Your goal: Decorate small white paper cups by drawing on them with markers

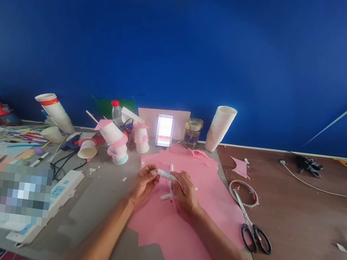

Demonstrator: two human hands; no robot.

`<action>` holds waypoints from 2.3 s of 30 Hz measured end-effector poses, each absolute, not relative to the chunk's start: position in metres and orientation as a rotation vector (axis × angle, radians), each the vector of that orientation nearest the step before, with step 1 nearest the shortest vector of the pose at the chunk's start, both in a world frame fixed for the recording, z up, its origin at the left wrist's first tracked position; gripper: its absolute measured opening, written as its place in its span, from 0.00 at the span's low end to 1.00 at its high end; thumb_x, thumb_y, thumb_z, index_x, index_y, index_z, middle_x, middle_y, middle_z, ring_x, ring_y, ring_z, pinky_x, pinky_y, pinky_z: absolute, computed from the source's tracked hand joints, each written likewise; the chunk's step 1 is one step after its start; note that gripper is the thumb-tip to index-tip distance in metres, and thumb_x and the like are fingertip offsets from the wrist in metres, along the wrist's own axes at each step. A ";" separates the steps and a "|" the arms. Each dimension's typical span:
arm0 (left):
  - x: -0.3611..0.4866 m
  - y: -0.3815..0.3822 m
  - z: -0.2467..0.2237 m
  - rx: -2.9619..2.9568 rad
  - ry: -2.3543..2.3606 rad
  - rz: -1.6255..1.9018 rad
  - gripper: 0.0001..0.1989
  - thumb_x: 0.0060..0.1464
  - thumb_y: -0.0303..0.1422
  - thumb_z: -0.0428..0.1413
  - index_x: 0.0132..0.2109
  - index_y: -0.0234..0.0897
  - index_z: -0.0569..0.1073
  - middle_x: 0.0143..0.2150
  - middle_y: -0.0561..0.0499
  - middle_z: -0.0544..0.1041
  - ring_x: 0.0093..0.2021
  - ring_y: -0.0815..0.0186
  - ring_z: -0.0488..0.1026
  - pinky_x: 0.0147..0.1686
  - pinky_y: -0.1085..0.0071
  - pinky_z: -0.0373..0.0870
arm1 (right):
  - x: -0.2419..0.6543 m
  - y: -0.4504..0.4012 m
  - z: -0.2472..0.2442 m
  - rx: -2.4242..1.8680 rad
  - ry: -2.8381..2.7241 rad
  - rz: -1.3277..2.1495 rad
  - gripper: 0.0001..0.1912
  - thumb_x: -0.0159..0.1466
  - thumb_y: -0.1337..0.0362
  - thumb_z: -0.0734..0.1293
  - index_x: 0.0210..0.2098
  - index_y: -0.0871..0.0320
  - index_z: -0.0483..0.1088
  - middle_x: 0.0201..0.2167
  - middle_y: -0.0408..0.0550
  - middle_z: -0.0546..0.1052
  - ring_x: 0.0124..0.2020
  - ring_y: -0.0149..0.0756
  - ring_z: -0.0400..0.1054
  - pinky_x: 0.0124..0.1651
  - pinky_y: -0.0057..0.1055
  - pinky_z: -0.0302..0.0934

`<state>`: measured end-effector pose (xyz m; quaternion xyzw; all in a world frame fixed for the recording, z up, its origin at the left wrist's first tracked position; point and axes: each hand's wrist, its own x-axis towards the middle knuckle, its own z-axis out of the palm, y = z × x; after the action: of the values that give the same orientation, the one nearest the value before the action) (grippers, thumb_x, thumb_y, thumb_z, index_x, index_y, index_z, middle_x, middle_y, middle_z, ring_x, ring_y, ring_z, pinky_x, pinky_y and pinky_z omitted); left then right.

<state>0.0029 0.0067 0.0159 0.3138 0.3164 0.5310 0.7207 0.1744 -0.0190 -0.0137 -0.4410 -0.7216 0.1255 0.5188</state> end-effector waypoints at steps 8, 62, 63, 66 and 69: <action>0.005 0.006 0.017 0.762 0.724 1.241 0.16 0.37 0.33 0.69 0.33 0.34 0.73 0.26 0.56 0.71 0.24 0.77 0.65 0.24 0.79 0.61 | 0.176 -0.021 -0.009 -1.054 -1.795 0.260 0.14 0.66 0.67 0.57 0.47 0.55 0.70 0.31 0.48 0.76 0.34 0.40 0.68 0.51 0.47 0.59; 0.011 0.007 -0.022 1.386 1.195 1.453 0.22 0.55 0.36 0.55 0.56 0.42 0.63 0.45 0.49 0.70 0.39 0.68 0.71 0.39 0.70 0.69 | 0.171 -0.026 -0.007 -1.189 -1.804 -0.032 0.13 0.65 0.70 0.58 0.47 0.58 0.68 0.30 0.47 0.75 0.34 0.38 0.66 0.58 0.48 0.51; 0.009 0.008 -0.023 1.413 1.244 1.472 0.17 0.55 0.36 0.54 0.52 0.40 0.66 0.43 0.50 0.70 0.38 0.68 0.70 0.38 0.71 0.69 | 0.175 -0.024 -0.008 -1.215 -1.785 -0.051 0.13 0.65 0.70 0.58 0.47 0.58 0.68 0.30 0.47 0.75 0.35 0.38 0.67 0.58 0.48 0.51; 0.006 0.010 -0.025 1.586 1.341 1.451 0.06 0.56 0.34 0.53 0.39 0.38 0.70 0.35 0.52 0.71 0.36 0.67 0.70 0.36 0.72 0.67 | 0.186 -0.018 -0.013 -1.283 -1.718 -0.103 0.13 0.65 0.70 0.57 0.46 0.57 0.69 0.32 0.48 0.77 0.36 0.38 0.68 0.59 0.48 0.50; 0.006 0.007 -0.021 1.833 1.302 1.342 0.07 0.58 0.32 0.50 0.34 0.38 0.71 0.33 0.51 0.72 0.34 0.66 0.70 0.34 0.71 0.67 | 0.195 -0.013 -0.019 -1.326 -1.663 -0.141 0.13 0.65 0.68 0.58 0.46 0.57 0.69 0.34 0.48 0.77 0.37 0.38 0.69 0.59 0.47 0.50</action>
<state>0.0060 0.0066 -0.0212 0.6762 0.4802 0.4953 0.2586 0.1945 -0.0129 -0.0191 -0.5445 -0.6827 -0.0580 0.4838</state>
